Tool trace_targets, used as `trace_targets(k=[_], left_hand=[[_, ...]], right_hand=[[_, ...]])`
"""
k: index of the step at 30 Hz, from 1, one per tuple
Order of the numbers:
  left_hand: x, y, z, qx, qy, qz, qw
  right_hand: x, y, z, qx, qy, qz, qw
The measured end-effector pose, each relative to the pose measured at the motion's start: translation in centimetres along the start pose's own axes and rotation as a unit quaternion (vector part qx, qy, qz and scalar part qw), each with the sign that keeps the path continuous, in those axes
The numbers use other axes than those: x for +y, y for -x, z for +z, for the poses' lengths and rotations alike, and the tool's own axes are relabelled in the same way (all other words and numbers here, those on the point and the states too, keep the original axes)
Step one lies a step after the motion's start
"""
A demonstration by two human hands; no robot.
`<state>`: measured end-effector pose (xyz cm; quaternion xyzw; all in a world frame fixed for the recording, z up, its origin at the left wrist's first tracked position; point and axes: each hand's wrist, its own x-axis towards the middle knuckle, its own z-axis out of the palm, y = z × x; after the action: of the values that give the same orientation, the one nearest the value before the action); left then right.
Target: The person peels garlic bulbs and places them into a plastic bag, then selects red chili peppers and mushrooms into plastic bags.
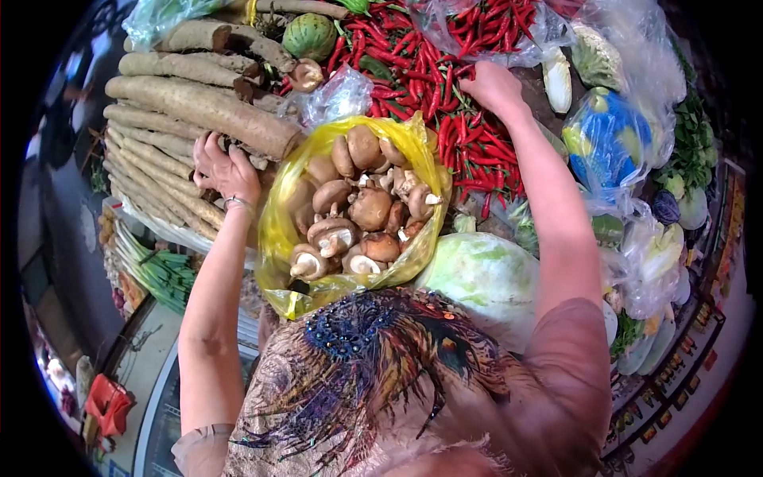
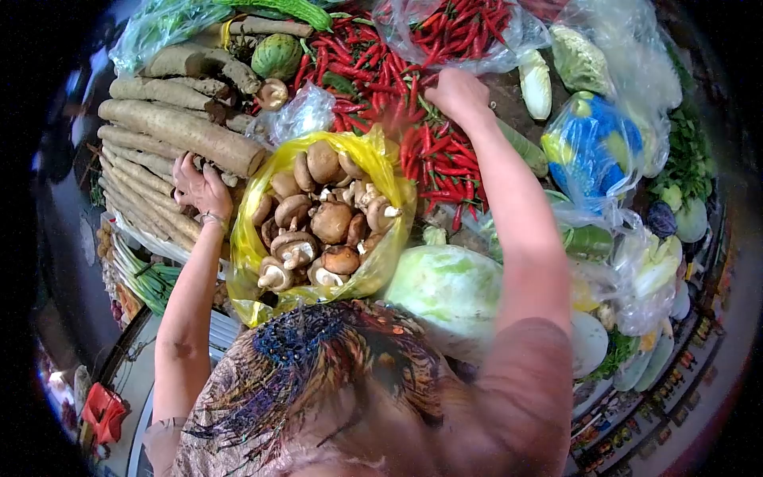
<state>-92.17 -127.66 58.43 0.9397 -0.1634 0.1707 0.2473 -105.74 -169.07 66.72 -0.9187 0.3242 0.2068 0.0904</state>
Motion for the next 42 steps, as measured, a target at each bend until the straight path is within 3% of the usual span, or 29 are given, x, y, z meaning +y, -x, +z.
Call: trace_targets(k=[3, 4, 5, 11, 13, 15, 16, 20, 23, 26, 29, 31, 35, 37, 38, 39, 41, 42], left_hand=[[-0.1, 0.1, 0.1, -0.001, 0.004, -0.01, 1.0], [-0.5, 0.0, 0.3, -0.006, 0.016, -0.01, 1.0], [-0.9, 0.1, 0.5, -0.012, 0.027, -0.01, 1.0], [0.1, 0.0, 0.0, -0.002, -0.012, -0.007, 1.0], [0.1, 0.0, 0.0, -0.005, -0.012, -0.009, 1.0], [0.1, 0.1, -0.1, -0.009, -0.011, -0.012, 1.0], [0.1, 0.1, 0.0, -0.008, -0.008, -0.013, 1.0], [0.0, 0.1, 0.0, -0.007, -0.001, -0.014, 1.0], [-0.3, 0.1, 0.2, 0.001, -0.005, -0.005, 1.0], [-0.3, 0.1, 0.1, -0.019, -0.002, -0.015, 1.0], [-0.1, 0.0, 0.0, -0.027, 0.006, -0.02, 0.999], [-0.3, 0.1, 0.1, -0.024, 0.002, -0.018, 1.0], [-0.5, 0.2, 0.4, -0.016, -0.002, -0.016, 1.0], [-0.4, 0.0, 0.2, -0.019, -0.001, -0.017, 1.0], [-0.3, 0.1, 0.2, -0.021, 0.0, -0.02, 1.0], [-0.5, 0.2, 0.3, -0.023, 0.001, -0.021, 1.0], [-1.1, 0.1, 0.7, -0.025, 0.02, -0.013, 0.999], [-0.9, 0.1, 0.6, -0.021, 0.017, -0.017, 0.999]], right_hand=[[1.8, -2.0, 1.8, 0.01, -0.064, -0.005, 0.998], [2.7, -1.9, 1.4, -0.005, -0.133, -0.041, 0.99], [3.6, -1.6, 1.2, -0.044, -0.21, -0.015, 0.977], [4.2, 3.5, -1.8, 0.013, -0.178, -0.034, 0.983], [3.4, 6.5, -2.2, 0.025, 0.044, -0.029, 0.998], [3.2, 8.7, -0.9, 0.003, 0.144, -0.04, 0.989], [3.6, 9.3, 0.4, 0.027, 0.169, -0.09, 0.981], [4.7, 10.0, 2.4, 0.089, 0.165, -0.08, 0.979], [6.0, 9.8, 1.7, 0.045, 0.102, -0.107, 0.988], [7.8, 10.2, 2.7, 0.001, -0.147, -0.105, 0.984], [6.3, 11.9, 2.1, -0.005, -0.165, -0.081, 0.983], [5.2, 13.6, 3.1, 0.008, -0.037, -0.138, 0.99], [3.9, 15.1, 2.8, 0.008, -0.033, -0.138, 0.99], [5.1, 14.9, 2.0, -0.084, -0.017, -0.052, 0.995], [6.1, 15.3, 1.8, -0.016, -0.038, -0.022, 0.999], [7.6, 14.8, 1.8, -0.042, -0.063, 0.029, 0.997], [9.8, 15.4, 2.4, 0.053, -0.19, 0.019, 0.98], [10.3, 15.1, 1.8, 0.01, -0.246, 0.021, 0.969]])
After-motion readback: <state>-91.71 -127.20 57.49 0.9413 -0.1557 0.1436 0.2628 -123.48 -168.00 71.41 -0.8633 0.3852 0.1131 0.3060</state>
